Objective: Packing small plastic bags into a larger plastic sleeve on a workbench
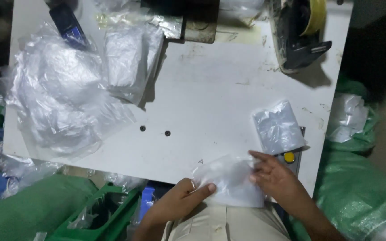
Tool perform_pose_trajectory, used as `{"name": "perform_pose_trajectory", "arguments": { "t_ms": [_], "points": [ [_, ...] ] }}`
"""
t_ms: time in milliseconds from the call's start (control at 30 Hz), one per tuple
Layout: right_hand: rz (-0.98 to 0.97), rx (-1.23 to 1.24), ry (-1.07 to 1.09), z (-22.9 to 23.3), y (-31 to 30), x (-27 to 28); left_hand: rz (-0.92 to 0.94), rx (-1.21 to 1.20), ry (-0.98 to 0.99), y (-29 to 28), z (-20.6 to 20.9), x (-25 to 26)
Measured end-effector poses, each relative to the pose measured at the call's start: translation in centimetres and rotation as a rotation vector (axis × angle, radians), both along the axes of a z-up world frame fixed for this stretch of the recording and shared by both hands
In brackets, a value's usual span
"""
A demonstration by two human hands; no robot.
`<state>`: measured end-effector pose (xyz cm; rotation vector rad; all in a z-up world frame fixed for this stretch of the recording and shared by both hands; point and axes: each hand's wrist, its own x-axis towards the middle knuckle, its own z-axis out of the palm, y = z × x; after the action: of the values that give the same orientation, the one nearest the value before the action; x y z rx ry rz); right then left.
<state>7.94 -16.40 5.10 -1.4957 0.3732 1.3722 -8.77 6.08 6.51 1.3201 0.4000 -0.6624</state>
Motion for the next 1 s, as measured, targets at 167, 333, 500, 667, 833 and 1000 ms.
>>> {"name": "perform_pose_trajectory", "arguments": {
  "t_ms": [167, 333, 500, 667, 833, 1000],
  "points": [
    [0.827, 0.17, -0.807, 2.9, -1.3, -0.3, 0.202, 0.174, 0.131, -1.2, -1.2, 0.0],
    [0.945, -0.035, -0.449, 1.1, 2.3, 0.0, 0.391, 0.816, -0.324, -2.6, -2.2, 2.2],
    [0.23, -0.225, -0.714, 2.2, 5.6, -2.1, 0.673, 0.704, -0.162, -2.4, -1.4, 2.1],
    [0.293, 0.163, -0.738, -0.6, 5.4, -3.3, 0.765, 0.156, -0.391, -3.1, -0.3, 2.4],
    [-0.099, -0.048, -0.21, 0.2, 7.1, -3.4, 0.873, 0.423, -0.428, 1.4, -2.7, 0.9],
    [-0.319, 0.091, -0.34, -0.5, 7.0, -2.9, 1.102, 1.283, -0.271, 10.2, -6.8, -1.3]
  ]
}}
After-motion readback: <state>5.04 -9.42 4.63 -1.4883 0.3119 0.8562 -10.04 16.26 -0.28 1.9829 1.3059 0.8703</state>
